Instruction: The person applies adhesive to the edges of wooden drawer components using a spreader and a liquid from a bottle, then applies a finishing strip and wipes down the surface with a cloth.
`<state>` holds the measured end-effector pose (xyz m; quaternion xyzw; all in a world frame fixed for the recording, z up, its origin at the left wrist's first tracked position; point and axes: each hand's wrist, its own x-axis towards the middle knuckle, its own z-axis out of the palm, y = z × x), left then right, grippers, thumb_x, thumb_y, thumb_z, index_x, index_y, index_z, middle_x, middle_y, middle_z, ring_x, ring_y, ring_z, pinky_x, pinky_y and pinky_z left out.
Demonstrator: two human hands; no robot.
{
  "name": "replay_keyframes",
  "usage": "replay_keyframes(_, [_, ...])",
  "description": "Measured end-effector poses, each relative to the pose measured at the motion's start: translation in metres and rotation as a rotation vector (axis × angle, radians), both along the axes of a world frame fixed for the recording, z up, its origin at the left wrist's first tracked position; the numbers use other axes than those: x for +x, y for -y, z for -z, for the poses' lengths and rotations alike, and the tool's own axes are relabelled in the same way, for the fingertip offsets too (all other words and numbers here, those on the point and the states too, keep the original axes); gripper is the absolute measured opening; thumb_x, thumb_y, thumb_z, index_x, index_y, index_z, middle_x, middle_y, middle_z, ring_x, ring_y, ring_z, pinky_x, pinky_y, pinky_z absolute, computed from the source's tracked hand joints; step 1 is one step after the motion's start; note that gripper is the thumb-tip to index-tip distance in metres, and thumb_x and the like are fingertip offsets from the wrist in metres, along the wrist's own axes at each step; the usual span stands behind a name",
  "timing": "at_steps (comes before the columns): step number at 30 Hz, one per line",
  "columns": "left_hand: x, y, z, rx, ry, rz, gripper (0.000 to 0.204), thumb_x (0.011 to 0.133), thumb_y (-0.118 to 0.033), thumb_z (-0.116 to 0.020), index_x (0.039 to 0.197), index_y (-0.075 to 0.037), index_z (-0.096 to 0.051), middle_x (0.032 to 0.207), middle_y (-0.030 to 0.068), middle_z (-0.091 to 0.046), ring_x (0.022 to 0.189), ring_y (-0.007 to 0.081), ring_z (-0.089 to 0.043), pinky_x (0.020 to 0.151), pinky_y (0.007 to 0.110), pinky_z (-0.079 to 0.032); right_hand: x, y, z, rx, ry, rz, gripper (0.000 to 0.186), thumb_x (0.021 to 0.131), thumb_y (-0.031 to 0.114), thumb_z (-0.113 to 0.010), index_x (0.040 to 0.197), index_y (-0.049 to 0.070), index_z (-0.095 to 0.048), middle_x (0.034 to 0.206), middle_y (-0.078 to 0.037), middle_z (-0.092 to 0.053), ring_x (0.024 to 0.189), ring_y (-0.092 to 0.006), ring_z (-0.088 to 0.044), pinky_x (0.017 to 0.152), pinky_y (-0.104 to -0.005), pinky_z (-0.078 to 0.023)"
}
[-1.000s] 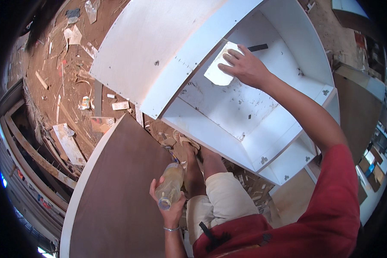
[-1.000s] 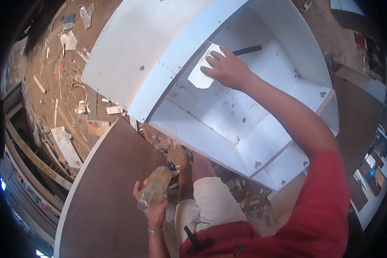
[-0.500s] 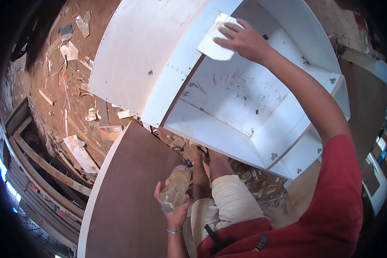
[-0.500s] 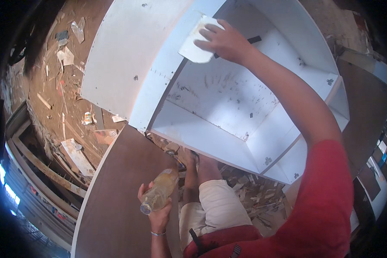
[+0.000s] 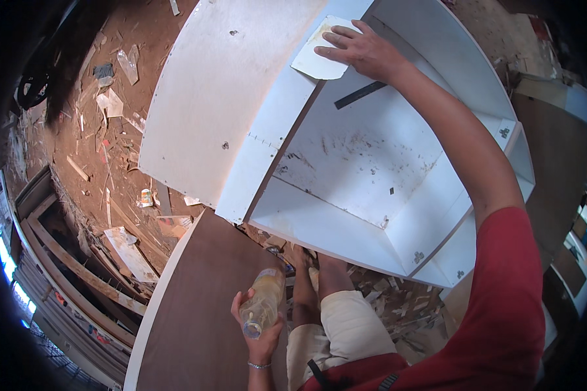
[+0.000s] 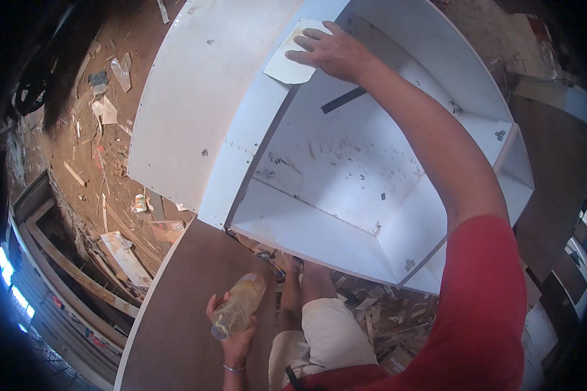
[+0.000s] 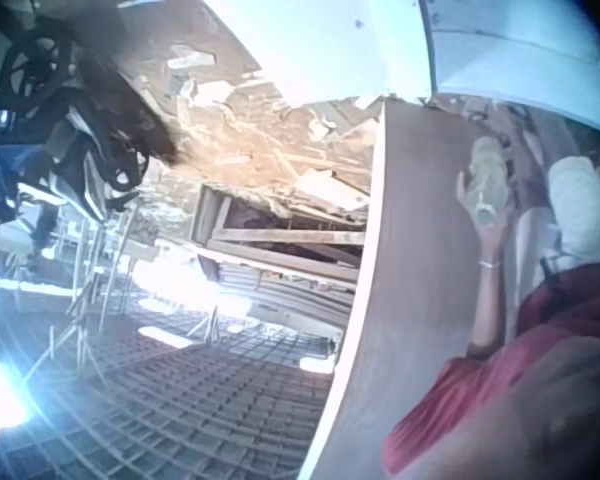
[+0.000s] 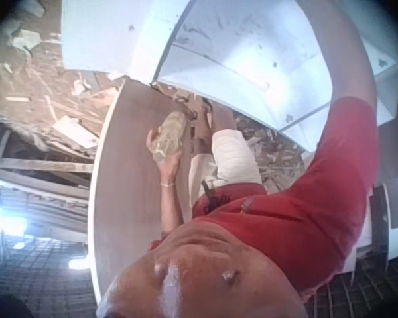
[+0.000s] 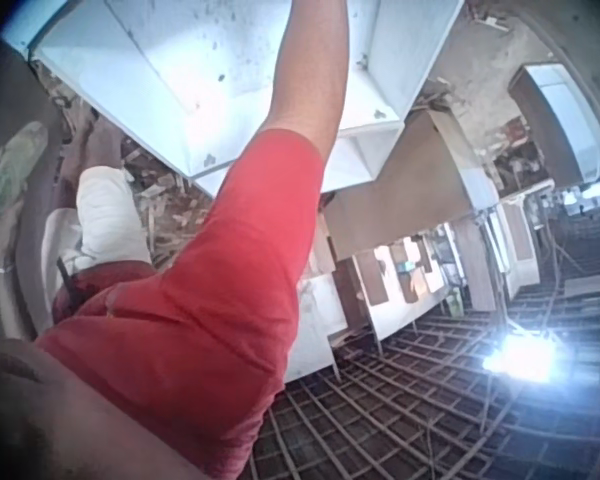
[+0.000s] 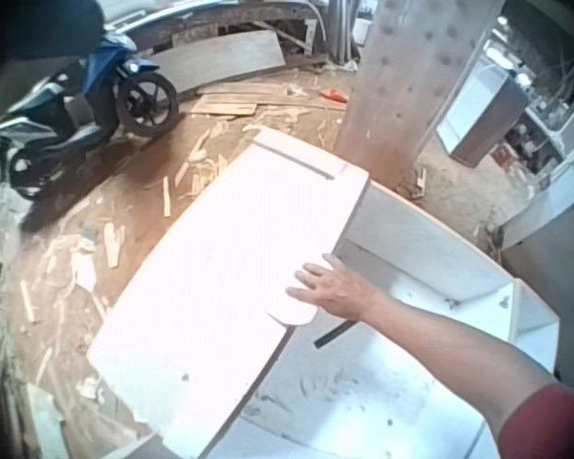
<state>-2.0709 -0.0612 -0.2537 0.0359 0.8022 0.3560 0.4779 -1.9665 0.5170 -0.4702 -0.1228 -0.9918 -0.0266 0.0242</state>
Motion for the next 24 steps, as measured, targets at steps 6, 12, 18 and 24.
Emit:
replay_keyframes(6, [0.000, 0.001, 0.001, -0.007, -0.004, -0.001, 0.102, 0.070, 0.003, -0.078, 0.156, -0.010, -0.024, 0.147, 0.0119, -0.044, 0.137, 0.0279, -0.047, 0.115, 0.042, -0.043, 0.040, -0.012, -0.024, -0.093, 0.337, -0.032, 0.044, 0.104, 0.008, -0.044, 0.136, 0.028, -0.065, 0.140, -0.006, -0.064, 0.138, -0.0244, -0.055, 0.124, -0.0542, -0.033])
replay_keyframes(12, [0.003, -0.003, 0.012, -0.009, 0.034, -0.032, 0.101, 0.070, 0.003, -0.078, 0.155, -0.009, -0.025, 0.148, 0.0127, -0.044, 0.136, 0.0277, -0.048, 0.114, 0.042, -0.044, 0.015, -0.042, -0.022, 0.003, 0.139, -0.024, 0.046, 0.104, 0.008, -0.045, 0.142, 0.028, -0.062, 0.147, -0.006, -0.061, 0.141, -0.0234, -0.053, 0.124, -0.0542, -0.033])
replay_keyframes(18, [0.005, -0.009, 0.007, -0.057, -0.003, 0.072, 0.102, 0.070, 0.004, -0.078, 0.156, -0.008, -0.024, 0.147, 0.0127, -0.045, 0.134, 0.0272, -0.049, 0.113, 0.041, -0.046, -0.001, -0.042, 0.008, 0.042, 0.057, -0.011, 0.044, 0.104, 0.009, -0.045, 0.141, 0.026, -0.062, 0.144, -0.005, -0.061, 0.140, -0.0233, -0.053, 0.122, -0.0546, -0.035])
replay_keyframes(24, [0.004, -0.011, 0.010, -0.038, 0.041, 0.010, 0.103, 0.068, 0.004, -0.078, 0.156, -0.009, -0.026, 0.147, 0.0125, -0.045, 0.135, 0.0274, -0.049, 0.114, 0.042, -0.045, 0.017, -0.031, -0.017, -0.050, 0.262, 0.018, 0.049, 0.102, 0.002, -0.048, 0.141, 0.028, -0.064, 0.147, -0.004, -0.062, 0.141, -0.0235, -0.053, 0.125, -0.0525, -0.033])
